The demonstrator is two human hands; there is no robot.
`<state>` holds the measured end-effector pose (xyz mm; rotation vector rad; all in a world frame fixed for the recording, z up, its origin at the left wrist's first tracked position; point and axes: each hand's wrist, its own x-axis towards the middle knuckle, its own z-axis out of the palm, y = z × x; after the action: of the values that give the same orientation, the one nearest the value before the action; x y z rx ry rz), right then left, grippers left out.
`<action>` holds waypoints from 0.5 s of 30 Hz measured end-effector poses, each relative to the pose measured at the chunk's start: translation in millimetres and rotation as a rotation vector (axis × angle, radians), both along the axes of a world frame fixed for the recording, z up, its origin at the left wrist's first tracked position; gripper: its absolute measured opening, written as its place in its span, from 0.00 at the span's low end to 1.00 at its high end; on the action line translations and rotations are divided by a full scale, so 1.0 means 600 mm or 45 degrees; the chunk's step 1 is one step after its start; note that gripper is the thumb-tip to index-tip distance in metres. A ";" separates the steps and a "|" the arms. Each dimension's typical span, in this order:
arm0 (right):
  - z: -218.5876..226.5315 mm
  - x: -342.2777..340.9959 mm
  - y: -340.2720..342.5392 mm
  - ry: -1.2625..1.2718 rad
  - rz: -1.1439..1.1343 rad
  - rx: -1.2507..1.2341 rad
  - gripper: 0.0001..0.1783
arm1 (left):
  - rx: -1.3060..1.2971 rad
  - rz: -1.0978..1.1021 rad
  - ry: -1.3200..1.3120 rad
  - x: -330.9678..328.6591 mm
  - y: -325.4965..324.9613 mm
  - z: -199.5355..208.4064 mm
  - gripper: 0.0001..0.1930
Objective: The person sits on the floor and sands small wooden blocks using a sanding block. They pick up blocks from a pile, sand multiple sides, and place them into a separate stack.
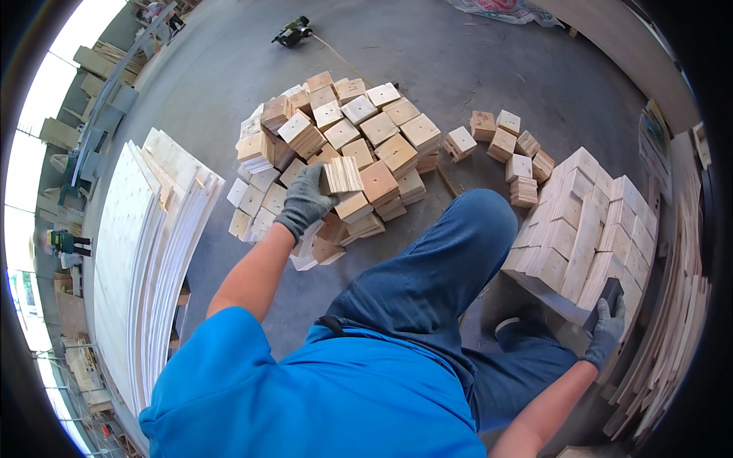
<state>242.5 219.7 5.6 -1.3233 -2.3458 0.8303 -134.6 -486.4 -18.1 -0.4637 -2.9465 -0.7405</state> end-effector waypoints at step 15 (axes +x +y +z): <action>-0.011 0.001 0.004 -0.095 -0.008 0.008 0.41 | -0.527 0.326 -0.057 -0.140 -0.218 -0.008 0.48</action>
<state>243.4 222.3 -1.0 -1.3809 -2.3977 0.7837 -218.5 -617.5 -23.0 -0.0826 -3.1155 -0.1135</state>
